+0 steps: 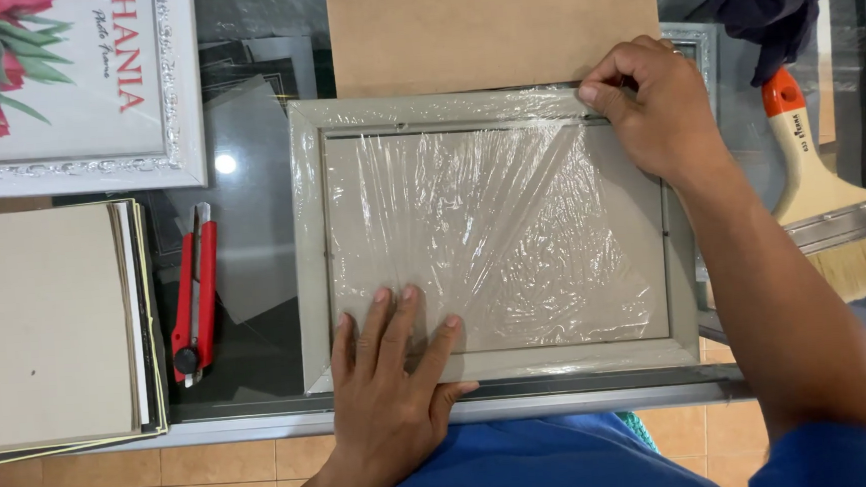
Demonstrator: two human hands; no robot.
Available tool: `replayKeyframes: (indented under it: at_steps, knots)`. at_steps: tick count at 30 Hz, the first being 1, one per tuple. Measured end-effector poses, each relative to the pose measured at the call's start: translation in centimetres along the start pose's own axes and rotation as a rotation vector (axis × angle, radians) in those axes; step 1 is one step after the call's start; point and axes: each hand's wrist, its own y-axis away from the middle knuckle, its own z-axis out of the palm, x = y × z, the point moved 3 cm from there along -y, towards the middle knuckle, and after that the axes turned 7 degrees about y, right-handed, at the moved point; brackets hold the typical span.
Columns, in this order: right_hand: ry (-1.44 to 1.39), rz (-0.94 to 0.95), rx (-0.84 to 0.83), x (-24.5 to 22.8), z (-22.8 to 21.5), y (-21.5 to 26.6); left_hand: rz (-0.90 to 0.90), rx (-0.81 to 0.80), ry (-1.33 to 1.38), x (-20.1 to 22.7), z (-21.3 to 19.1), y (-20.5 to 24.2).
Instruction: Framing a picture by cleaning the glass, inserting the artwork and backing, and securing it.
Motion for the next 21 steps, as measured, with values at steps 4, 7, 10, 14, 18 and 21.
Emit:
replayKeyframes:
  at_steps: [4,7,10,14,18,21]
  knots:
    - [0.025,-0.05,0.022,0.3,0.0,0.1,-0.017,-0.027,-0.068,-0.2,0.2,0.2]
    - [0.025,-0.052,0.029,0.2,0.0,0.2,-0.02,0.015,-0.046,0.2,-0.4,-0.2]
    - [0.017,-0.062,0.036,0.3,0.0,0.3,-0.014,0.014,-0.041,0.0,-0.1,0.0]
    - [0.019,-0.063,0.034,-0.2,-0.5,0.1,-0.002,0.03,-0.049,-0.1,-0.1,0.1]
    - [0.269,-0.235,0.141,-0.9,-2.2,-1.5,0.006,0.039,-0.063,-0.2,-0.1,0.2]
    - [0.321,-0.355,0.138,-2.0,-3.1,-4.2,0.027,0.046,-0.09,-0.2,0.1,0.2]
